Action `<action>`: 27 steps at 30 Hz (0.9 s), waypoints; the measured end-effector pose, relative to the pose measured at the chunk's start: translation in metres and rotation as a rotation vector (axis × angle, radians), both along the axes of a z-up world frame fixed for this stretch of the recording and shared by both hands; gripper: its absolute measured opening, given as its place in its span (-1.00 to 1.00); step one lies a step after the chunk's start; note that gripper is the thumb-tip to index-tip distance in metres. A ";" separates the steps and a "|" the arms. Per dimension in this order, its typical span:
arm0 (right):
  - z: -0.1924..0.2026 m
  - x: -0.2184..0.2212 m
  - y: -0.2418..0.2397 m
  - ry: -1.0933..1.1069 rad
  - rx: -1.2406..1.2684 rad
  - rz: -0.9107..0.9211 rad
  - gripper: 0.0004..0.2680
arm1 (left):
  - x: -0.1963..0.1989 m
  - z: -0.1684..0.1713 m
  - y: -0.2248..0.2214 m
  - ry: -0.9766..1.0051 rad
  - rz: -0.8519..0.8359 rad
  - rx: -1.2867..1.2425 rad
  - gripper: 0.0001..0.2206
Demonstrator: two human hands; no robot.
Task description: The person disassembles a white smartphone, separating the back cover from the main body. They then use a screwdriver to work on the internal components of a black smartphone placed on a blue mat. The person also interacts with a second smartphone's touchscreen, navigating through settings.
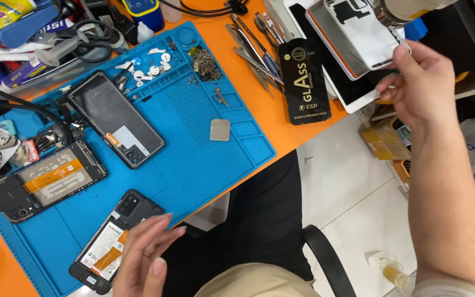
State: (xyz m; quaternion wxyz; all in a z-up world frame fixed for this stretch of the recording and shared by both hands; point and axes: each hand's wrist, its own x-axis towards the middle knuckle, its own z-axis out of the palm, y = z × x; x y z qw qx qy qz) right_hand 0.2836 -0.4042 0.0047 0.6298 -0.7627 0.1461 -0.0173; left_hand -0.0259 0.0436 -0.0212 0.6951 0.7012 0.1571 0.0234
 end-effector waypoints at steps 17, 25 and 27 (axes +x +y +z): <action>-0.012 0.009 0.010 -0.138 -0.346 0.104 -0.67 | -0.028 -0.007 0.070 0.000 0.094 0.114 -0.49; -0.011 -0.063 0.073 -0.245 -0.521 0.120 -0.91 | -0.027 0.031 0.090 -0.067 0.250 0.926 -0.66; -0.024 -0.066 0.069 -0.284 -0.690 0.121 -0.92 | -0.034 0.020 0.103 0.100 0.147 0.942 -0.58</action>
